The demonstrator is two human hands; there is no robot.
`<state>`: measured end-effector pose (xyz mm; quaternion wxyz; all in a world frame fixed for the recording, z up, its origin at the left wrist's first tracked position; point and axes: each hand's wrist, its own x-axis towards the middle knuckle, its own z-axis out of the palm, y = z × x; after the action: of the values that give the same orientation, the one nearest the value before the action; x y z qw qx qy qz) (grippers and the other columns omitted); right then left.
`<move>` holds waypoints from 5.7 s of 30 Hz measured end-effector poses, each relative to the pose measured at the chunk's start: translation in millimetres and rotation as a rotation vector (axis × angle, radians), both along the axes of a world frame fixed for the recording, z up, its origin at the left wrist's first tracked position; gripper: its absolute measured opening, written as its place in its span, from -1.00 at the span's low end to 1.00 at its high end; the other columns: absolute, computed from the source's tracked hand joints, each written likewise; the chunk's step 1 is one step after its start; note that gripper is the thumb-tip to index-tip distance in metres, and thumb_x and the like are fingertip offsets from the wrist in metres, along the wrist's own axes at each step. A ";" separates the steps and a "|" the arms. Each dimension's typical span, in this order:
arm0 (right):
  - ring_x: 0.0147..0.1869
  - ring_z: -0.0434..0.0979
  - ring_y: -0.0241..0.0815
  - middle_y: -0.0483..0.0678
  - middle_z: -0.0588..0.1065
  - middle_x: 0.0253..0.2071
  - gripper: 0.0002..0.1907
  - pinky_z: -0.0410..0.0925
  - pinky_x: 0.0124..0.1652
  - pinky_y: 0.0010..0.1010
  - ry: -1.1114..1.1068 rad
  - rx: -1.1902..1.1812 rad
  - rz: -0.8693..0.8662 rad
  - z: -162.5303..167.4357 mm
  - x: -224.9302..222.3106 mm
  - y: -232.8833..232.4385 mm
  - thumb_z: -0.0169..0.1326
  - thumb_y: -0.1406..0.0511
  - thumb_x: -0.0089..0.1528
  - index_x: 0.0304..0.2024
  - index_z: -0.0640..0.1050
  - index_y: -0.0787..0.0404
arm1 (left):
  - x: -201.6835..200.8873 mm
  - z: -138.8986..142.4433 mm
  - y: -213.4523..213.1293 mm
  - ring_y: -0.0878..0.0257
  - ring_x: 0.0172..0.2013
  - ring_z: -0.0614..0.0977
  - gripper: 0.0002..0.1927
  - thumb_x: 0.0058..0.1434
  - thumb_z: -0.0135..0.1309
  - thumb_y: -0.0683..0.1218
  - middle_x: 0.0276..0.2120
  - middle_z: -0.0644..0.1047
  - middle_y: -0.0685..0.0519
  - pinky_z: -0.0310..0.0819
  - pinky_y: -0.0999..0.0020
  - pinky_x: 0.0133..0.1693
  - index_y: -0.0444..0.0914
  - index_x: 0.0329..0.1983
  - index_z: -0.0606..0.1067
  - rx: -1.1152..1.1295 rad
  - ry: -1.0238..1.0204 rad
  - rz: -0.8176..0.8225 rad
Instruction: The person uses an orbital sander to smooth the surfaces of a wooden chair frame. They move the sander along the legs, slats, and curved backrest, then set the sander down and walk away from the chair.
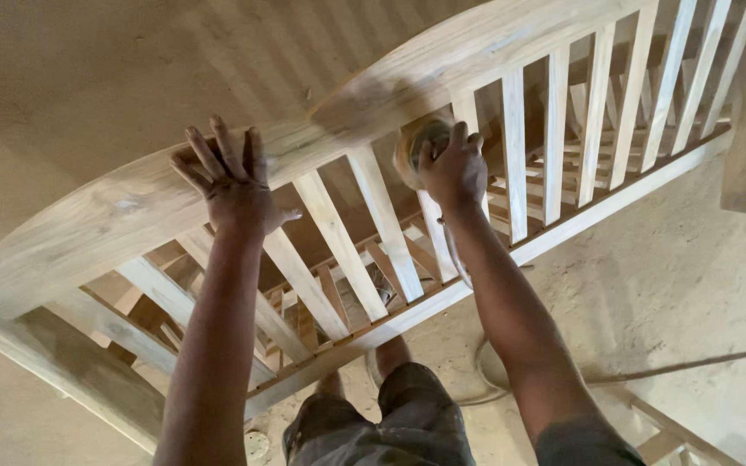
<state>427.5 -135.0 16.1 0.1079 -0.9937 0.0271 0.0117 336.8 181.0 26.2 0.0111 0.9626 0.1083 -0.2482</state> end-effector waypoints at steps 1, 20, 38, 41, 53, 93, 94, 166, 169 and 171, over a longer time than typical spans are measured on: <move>-0.25 0.61 0.33 0.35 0.39 -0.04 -0.42 0.54 -0.37 0.01 -0.019 -0.019 0.009 -0.9 2.2 -4.0 0.18 0.02 0.26 0.14 0.33 0.22 | -1.1 -3.5 0.4 -0.42 0.41 -0.57 0.59 -0.30 0.15 0.65 0.48 -0.65 -0.16 -0.64 -0.64 0.25 0.07 0.62 -0.45 -0.038 -0.013 0.022; -0.23 0.54 0.19 0.18 0.42 -0.16 -0.53 0.49 -0.36 -0.06 -0.311 0.103 0.188 -125.7 -204.4 -163.8 0.24 0.14 0.16 0.02 0.45 0.21 | 1.1 -36.9 -29.0 -0.65 0.35 -0.57 0.74 -0.24 0.38 0.55 0.39 -0.67 -0.48 -0.63 -0.79 0.22 -0.08 0.56 -0.64 -0.078 -0.120 0.075; -0.26 0.63 0.31 0.25 0.42 -0.04 -0.55 0.56 -0.42 0.02 -0.189 0.068 -0.135 -68.0 -41.8 -132.4 0.17 0.03 0.31 0.00 0.38 0.19 | 17.7 -7.3 -47.0 -0.68 0.37 -0.51 0.69 -0.31 0.38 0.48 0.40 -0.61 -0.53 -0.57 -0.74 0.23 -0.17 0.62 -0.44 0.000 0.006 0.132; -0.22 0.62 0.35 0.32 0.38 0.00 -0.45 0.58 -0.38 0.04 -0.026 0.059 -0.036 -38.2 0.3 -105.0 0.16 0.04 0.28 0.14 0.33 0.20 | 17.0 -13.4 -44.5 -0.71 0.34 -0.51 0.71 -0.31 0.36 0.48 0.38 -0.62 -0.57 -0.56 -0.76 0.22 -0.17 0.65 -0.46 -0.024 -0.006 0.114; -0.22 0.61 0.32 0.31 0.40 -0.05 -0.41 0.53 -0.34 0.03 -0.030 0.051 0.007 2.3 52.4 -84.3 0.24 0.08 0.21 0.12 0.31 0.23 | 8.2 -28.8 -35.8 -0.71 0.35 -0.52 0.73 -0.26 0.34 0.52 0.42 -0.62 -0.52 -0.58 -0.76 0.25 -0.14 0.60 -0.60 -0.028 -0.056 0.079; -0.12 0.58 0.32 0.28 0.38 0.00 -0.50 0.50 -0.30 0.12 0.008 0.181 -0.300 -14.5 78.7 -173.8 0.13 0.02 0.25 0.06 0.35 0.19 | 23.3 -20.6 -52.6 -0.72 0.32 -0.54 0.72 -0.41 0.22 0.56 0.39 -0.61 -0.59 -0.58 -0.71 0.25 -0.32 0.61 -0.38 0.059 0.010 0.111; -0.13 0.58 0.34 0.29 0.39 0.00 -0.47 0.49 -0.25 0.13 -0.011 0.163 -0.264 -7.3 88.8 -166.1 0.14 0.02 0.26 0.10 0.35 0.19 | 24.3 -18.9 -54.3 -0.72 0.31 -0.56 0.73 -0.40 0.24 0.57 0.39 -0.61 -0.60 -0.58 -0.70 0.24 -0.35 0.60 -0.39 0.084 0.039 0.109; -0.10 0.57 0.30 0.24 0.50 -0.09 -0.55 0.46 -0.10 0.08 -0.065 0.331 -0.895 -100.7 -22.3 -404.7 0.19 0.08 0.19 -0.04 0.44 0.22 | 30.5 -58.1 -72.2 -0.44 0.43 -0.53 0.84 -0.69 0.17 0.63 0.46 -0.58 -0.38 -0.57 -0.63 0.29 -0.24 0.56 -0.43 0.303 0.029 0.250; -0.12 0.57 0.27 0.19 0.49 -0.10 -0.57 0.46 -0.11 0.08 -0.074 0.316 -0.904 -100.2 -17.8 -400.9 0.18 0.08 0.20 -0.04 0.44 0.19 | 41.7 -57.5 -81.8 -0.39 0.46 -0.50 0.79 -0.61 0.11 0.65 0.49 -0.54 -0.34 -0.58 -0.60 0.30 -0.25 0.56 -0.41 0.285 0.046 0.253; -0.15 0.58 0.26 0.19 0.46 -0.09 -0.56 0.47 -0.14 0.08 -0.029 0.318 -0.918 -94.3 -13.6 -391.4 0.17 0.08 0.20 -0.03 0.42 0.19 | 46.8 -51.0 -88.1 -0.36 0.47 -0.49 0.76 -0.57 0.08 0.67 0.50 -0.52 -0.32 -0.59 -0.58 0.31 -0.26 0.56 -0.40 0.272 0.046 0.266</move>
<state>413.9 -526.4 -78.2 0.2529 -0.8503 0.4592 -0.0471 383.6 92.9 -24.7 -0.0891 0.9264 0.2675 -0.2495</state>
